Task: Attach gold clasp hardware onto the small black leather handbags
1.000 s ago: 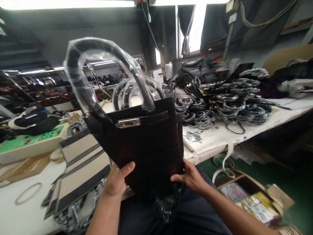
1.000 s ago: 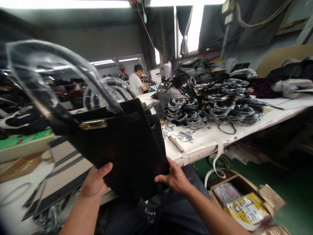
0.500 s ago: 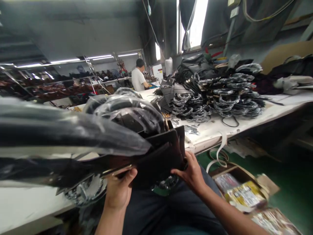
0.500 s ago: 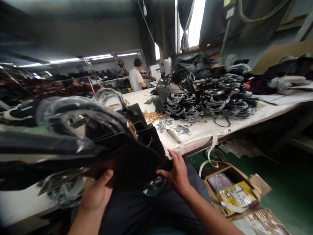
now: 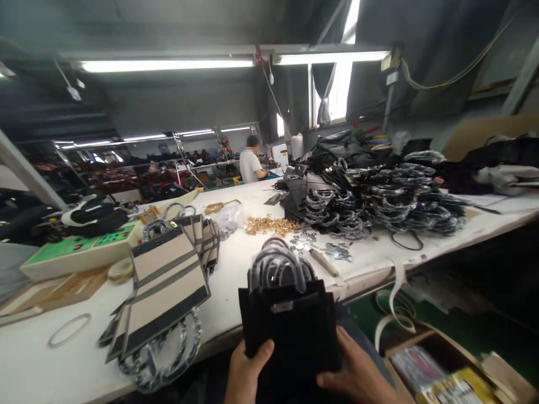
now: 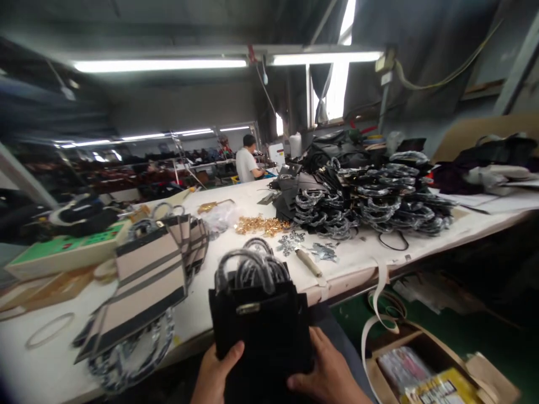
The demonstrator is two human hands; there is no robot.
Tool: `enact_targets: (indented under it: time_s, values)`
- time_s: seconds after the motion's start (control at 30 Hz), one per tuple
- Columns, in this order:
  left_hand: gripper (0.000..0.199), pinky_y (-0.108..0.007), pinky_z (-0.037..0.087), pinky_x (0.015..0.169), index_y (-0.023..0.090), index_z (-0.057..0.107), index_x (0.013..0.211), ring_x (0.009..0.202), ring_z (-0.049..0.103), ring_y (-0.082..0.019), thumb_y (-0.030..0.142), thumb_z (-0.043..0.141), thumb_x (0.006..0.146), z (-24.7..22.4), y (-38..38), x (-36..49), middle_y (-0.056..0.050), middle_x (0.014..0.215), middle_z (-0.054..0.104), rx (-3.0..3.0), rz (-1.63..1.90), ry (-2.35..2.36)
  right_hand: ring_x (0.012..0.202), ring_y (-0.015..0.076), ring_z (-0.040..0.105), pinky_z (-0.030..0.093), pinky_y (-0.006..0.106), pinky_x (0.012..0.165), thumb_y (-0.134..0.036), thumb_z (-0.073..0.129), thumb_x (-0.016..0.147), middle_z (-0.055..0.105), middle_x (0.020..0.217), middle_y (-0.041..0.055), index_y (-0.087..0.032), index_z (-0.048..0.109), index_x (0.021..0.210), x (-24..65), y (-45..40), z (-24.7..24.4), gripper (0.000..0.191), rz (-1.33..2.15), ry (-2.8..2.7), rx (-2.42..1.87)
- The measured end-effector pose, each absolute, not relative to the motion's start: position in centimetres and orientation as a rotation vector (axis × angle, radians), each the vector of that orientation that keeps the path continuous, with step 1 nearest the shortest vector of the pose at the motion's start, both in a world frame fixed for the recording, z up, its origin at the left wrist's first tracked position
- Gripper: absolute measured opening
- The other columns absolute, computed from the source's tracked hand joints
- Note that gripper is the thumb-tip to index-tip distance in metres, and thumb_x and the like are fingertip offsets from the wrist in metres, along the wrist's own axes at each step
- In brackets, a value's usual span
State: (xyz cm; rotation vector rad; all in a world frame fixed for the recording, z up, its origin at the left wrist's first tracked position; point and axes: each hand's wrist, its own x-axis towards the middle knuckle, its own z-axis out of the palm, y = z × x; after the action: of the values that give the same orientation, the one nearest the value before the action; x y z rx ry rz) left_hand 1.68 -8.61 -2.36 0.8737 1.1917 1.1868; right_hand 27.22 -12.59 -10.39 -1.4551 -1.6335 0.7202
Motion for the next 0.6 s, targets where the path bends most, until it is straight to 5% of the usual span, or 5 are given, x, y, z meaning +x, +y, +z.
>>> enact_targets:
  time_s: [0.17,0.3,0.47,0.6]
  values:
    - [0.051,-0.051,0.053,0.11,0.016,0.079,0.104,0.118,0.071,-0.04,0.048,0.093,0.067,-3.9,-6.9,1.0,-0.016,0.106,0.082,0.688,1.148,1.29,0.144,0.0351,0.05,0.043,0.048,0.119,-0.061,0.068,0.087,0.053,0.155,0.0161,-0.018,0.041,0.158,26.6,-8.4,-5.6,0.087,0.784,-1.508,-1.484]
    - [0.059,-0.051,0.045,0.118,0.016,0.072,0.118,0.132,0.062,-0.038,0.058,0.08,0.077,-4.5,-4.4,-0.1,-0.016,0.126,0.075,0.928,1.146,1.412,0.141,0.0358,0.053,0.039,0.046,0.121,-0.06,0.06,0.091,0.057,0.151,0.0193,-0.011,0.05,0.151,24.5,-3.1,-5.0,0.078,0.663,-1.486,-1.724]
    - [0.074,-0.058,0.041,0.119,0.012,0.05,0.143,0.139,0.053,-0.04,0.06,0.06,0.088,-5.8,-0.9,0.7,-0.023,0.145,0.057,1.373,1.367,1.852,0.127,0.037,0.064,0.049,0.045,0.107,-0.057,0.062,0.091,0.068,0.139,0.0166,-0.015,0.058,0.145,24.0,0.8,-3.3,0.068,0.615,-1.666,-1.887]
    - [0.067,-0.06,0.049,0.108,0.009,0.047,0.141,0.131,0.058,-0.042,0.055,0.052,0.092,-7.7,0.8,1.0,-0.026,0.139,0.058,1.758,1.378,2.077,0.099,0.0374,0.075,0.054,0.042,0.085,-0.063,0.068,0.085,0.08,0.105,0.0109,-0.025,0.072,0.126,24.9,2.1,-1.4,0.057,0.518,-1.818,-2.085]
